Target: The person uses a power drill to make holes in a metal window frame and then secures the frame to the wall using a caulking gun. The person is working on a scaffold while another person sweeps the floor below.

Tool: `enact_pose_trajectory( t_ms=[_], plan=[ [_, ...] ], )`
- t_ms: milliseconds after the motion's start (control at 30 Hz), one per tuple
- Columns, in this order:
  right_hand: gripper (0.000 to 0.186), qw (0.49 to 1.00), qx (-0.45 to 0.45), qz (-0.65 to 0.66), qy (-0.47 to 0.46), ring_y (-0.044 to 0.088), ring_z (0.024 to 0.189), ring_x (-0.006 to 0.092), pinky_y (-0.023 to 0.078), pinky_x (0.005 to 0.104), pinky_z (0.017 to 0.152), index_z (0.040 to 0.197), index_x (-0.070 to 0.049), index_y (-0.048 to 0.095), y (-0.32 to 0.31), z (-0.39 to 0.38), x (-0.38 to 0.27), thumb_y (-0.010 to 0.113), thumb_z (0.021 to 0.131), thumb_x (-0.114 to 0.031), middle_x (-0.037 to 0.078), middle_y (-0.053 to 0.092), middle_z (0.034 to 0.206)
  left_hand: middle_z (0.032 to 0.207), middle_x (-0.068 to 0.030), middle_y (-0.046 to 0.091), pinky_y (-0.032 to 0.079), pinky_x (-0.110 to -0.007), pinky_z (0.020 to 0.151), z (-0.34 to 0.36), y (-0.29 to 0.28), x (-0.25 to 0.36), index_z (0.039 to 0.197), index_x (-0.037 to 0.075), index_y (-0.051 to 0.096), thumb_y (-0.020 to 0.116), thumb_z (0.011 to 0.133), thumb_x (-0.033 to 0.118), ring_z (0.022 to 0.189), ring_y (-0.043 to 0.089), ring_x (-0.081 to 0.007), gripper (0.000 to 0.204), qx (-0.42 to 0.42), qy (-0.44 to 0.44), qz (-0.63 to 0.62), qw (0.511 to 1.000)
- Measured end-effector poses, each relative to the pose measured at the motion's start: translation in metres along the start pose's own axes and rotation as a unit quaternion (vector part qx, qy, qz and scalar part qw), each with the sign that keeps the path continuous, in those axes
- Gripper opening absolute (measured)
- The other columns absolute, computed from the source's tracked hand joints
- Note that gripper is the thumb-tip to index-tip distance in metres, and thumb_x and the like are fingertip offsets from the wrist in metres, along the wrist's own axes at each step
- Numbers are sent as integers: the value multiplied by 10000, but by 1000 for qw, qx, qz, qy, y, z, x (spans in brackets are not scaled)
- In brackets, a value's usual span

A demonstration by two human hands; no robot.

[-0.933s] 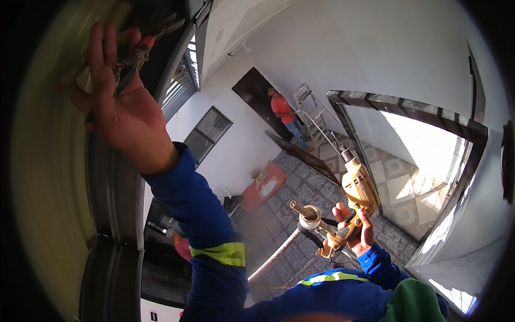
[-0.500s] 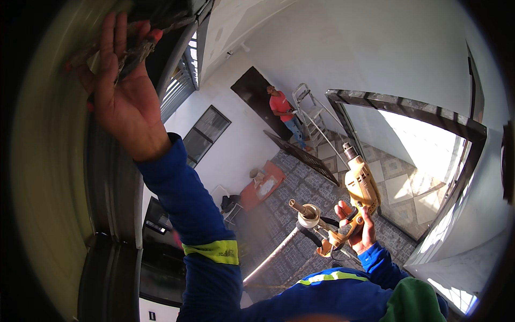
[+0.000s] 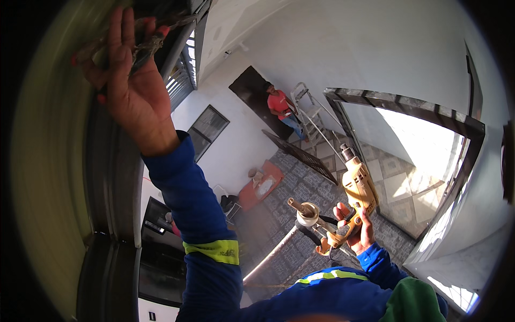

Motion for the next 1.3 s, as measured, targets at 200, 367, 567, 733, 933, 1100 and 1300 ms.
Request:
enact_pose_trajectory(
  t_ms=[200,367,567,733,933,1100,1300],
  plan=[
    [585,1000,-7,21,5,564,1308,328,579,357,889,1484,-91,414,3,2,-2,605,1036,-413,192,614,1380,1500,-350,445,495,-683,1036,1,3,-5,1422,100,372,592,919,-49,1339,502,-521,569,25,-11,22,999],
    [587,1000,-1,16,0,570,1301,329,579,359,884,1480,-84,413,3,4,-4,616,1032,-403,193,621,1365,1475,-332,485,530,-626,1009,-1,11,-14,1435,80,372,598,926,-57,1268,574,-459,574,0,15,31,999],
    [564,1000,12,16,-1,580,1284,326,580,361,879,1450,-56,436,-1,9,-7,616,1032,-389,192,620,1359,1343,-269,565,545,-513,1007,-4,6,-23,1377,90,315,709,898,1,1258,596,-347,626,47,-21,107,993],
    [521,1000,-5,2,8,612,1086,259,554,372,881,1302,-19,565,1,16,-16,708,975,-399,154,647,1208,1217,-195,634,586,-366,926,0,-1,-9,1267,33,348,773,854,-41,1153,652,-253,597,83,71,285,952],
    [589,996,-40,-77,-11,609,926,226,537,376,877,1128,0,644,25,32,-30,808,866,-502,130,639,1031,1354,-240,598,484,-454,1072,19,0,-22,1325,8,433,706,923,65,1286,585,-329,489,14,77,150,986],
    [574,984,-133,-117,-19,635,940,206,550,350,859,1126,-2,642,61,60,-39,806,870,-489,136,637,1037,1366,-265,589,453,-551,1121,38,-22,-24,1351,20,421,610,963,82,1320,562,-430,436,3,22,106,994],
    [582,966,-233,-103,-34,656,911,189,561,353,837,1266,-11,595,106,106,-35,804,877,-391,127,683,1070,1339,-272,574,504,-572,1072,40,-24,-25,1352,57,345,600,953,52,1246,607,-453,473,-6,20,141,990]
  ],
)
Point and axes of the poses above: each hand's wrist, its own z-axis towards the middle knuckle, its own y-axis out of the palm, x = y × z, the point moved 4 cm from there along z, towards the middle knuckle
